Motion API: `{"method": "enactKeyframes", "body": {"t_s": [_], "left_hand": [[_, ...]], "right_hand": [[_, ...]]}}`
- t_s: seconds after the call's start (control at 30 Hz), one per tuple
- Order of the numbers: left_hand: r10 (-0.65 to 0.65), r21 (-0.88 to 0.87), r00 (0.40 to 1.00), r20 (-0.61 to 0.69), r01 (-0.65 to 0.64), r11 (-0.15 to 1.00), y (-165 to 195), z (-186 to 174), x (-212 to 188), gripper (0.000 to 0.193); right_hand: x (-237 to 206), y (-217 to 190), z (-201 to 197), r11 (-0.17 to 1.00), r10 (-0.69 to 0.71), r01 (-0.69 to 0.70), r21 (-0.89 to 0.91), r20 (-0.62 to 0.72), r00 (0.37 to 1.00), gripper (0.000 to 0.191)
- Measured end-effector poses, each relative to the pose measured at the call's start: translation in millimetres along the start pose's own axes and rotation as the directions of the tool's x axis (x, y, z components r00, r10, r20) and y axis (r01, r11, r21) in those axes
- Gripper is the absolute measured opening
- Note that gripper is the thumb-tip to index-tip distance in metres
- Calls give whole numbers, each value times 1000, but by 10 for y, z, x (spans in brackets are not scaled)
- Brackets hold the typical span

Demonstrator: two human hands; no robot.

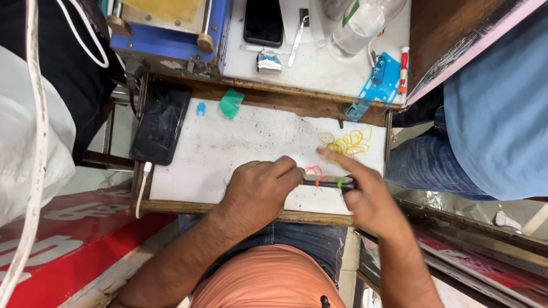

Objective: The person closes the back cover of a purple smartphone and then wraps multiple rubber bands around it to hold the cover in place. The person repeatedly adjusts the bands and inspects the phone while it remains on the workbench.

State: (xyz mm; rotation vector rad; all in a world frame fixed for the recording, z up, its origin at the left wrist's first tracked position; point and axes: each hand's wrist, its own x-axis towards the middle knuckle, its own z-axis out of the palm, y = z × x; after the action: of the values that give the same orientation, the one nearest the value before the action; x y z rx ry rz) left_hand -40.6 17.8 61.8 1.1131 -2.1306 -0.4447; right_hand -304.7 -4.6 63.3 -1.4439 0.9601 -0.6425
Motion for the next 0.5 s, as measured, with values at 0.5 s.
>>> {"method": "enactKeyframes", "body": {"t_s": [0.5], "left_hand": [[-300,-202,950,84,311,929,-339,345,-14,17]], "right_hand": [[-241,234,408,764,-294,315,-563,131,947,32]]}}
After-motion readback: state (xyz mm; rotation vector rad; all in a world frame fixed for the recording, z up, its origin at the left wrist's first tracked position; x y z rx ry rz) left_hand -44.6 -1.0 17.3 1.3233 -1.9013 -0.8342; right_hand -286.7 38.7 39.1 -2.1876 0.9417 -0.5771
